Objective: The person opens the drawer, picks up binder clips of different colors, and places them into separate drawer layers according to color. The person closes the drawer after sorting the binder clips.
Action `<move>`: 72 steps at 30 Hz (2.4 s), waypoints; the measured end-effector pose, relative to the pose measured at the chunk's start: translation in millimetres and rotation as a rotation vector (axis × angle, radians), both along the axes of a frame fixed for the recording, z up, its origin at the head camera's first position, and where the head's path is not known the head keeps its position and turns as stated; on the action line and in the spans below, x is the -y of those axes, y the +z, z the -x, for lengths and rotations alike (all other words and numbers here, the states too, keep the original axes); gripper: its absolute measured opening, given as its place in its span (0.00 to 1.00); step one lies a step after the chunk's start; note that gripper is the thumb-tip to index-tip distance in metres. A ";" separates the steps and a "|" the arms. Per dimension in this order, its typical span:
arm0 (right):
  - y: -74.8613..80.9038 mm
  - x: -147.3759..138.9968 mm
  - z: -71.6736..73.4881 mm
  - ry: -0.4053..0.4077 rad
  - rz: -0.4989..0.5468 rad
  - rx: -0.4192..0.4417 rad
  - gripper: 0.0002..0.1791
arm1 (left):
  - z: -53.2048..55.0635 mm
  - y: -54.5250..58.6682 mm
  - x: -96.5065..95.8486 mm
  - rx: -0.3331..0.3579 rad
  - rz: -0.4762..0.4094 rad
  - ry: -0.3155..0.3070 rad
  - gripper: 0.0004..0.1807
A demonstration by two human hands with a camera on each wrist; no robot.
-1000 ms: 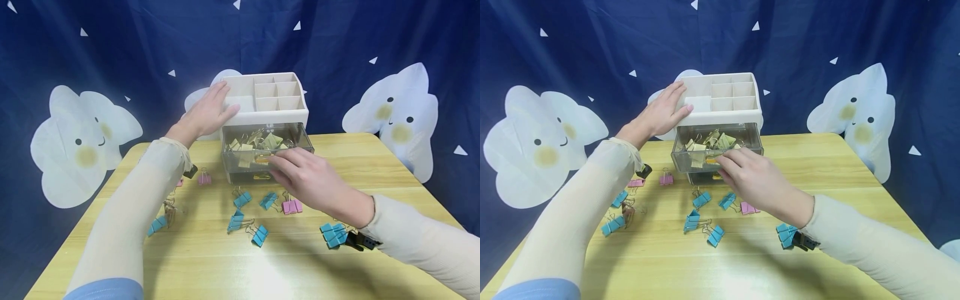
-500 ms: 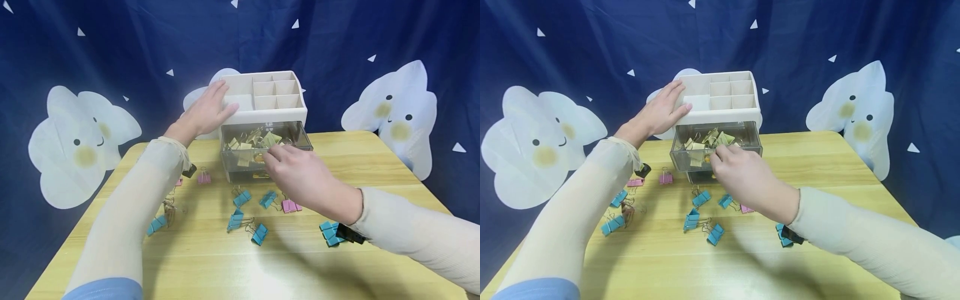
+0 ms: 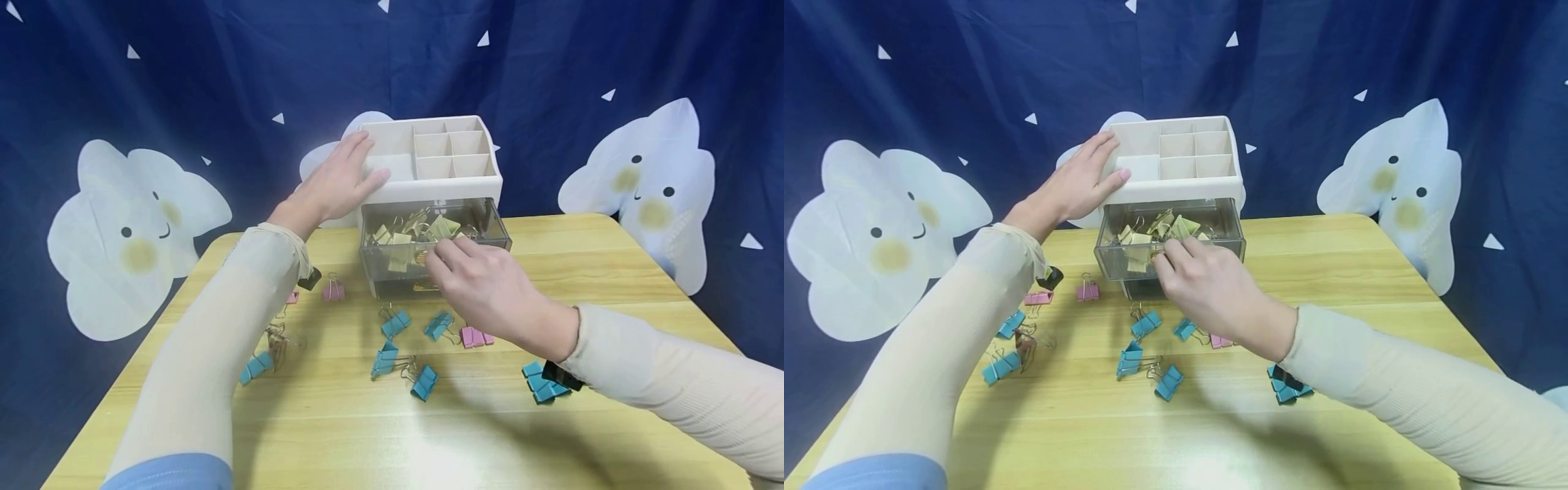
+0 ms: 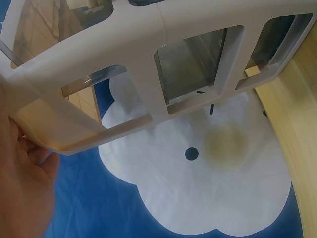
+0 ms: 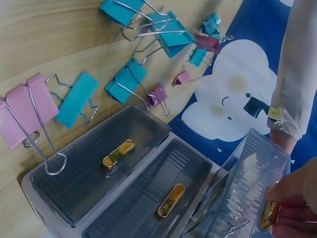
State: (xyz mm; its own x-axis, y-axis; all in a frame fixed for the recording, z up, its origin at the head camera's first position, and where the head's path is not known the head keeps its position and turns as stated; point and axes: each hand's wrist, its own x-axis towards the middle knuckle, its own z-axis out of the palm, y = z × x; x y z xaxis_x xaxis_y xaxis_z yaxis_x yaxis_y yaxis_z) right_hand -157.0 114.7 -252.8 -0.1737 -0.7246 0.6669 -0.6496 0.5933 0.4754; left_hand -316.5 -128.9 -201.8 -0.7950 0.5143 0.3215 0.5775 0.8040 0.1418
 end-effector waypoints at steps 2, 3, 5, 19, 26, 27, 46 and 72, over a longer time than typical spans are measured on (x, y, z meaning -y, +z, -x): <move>-0.2 0.4 1.9 0.010 0.006 0.003 0.12 | -0.2 0.1 0.3 0.001 0.000 0.001 0.45; -0.1 0.6 2.8 0.004 0.005 0.000 0.11 | -0.3 0.0 0.5 0.002 0.000 0.002 0.45; -0.1 1.0 4.9 -0.012 0.002 -0.003 0.11 | -0.1 -0.5 0.9 0.005 0.000 0.006 0.45; -3.0 2.9 35.2 -0.080 0.023 -0.028 0.07 | 0.7 -2.3 -1.0 0.014 -0.007 0.002 0.45; -7.4 1.1 54.0 -0.083 0.036 -0.041 0.12 | 1.0 -3.3 -3.7 0.022 -0.020 -0.007 0.45; -7.7 1.1 56.3 -0.087 0.034 -0.040 0.12 | 1.1 -3.4 -4.1 0.021 -0.021 -0.009 0.45; -31.4 -7.4 62.4 -0.029 0.074 -0.008 0.14 | 2.1 -5.3 -7.6 0.015 -0.028 -0.014 0.45; -86.7 -5.1 75.3 -0.065 0.024 0.016 0.15 | 1.3 -5.1 -8.2 0.024 -0.045 -0.002 0.44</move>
State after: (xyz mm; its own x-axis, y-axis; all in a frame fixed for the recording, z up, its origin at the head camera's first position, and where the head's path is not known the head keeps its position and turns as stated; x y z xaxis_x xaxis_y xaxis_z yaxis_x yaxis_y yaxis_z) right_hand -232.3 119.8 -339.5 -0.2307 -0.6950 0.6810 -0.6164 0.6459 0.4504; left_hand -317.8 -120.6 -206.9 -0.8015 0.5017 0.3254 0.5754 0.7953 0.1910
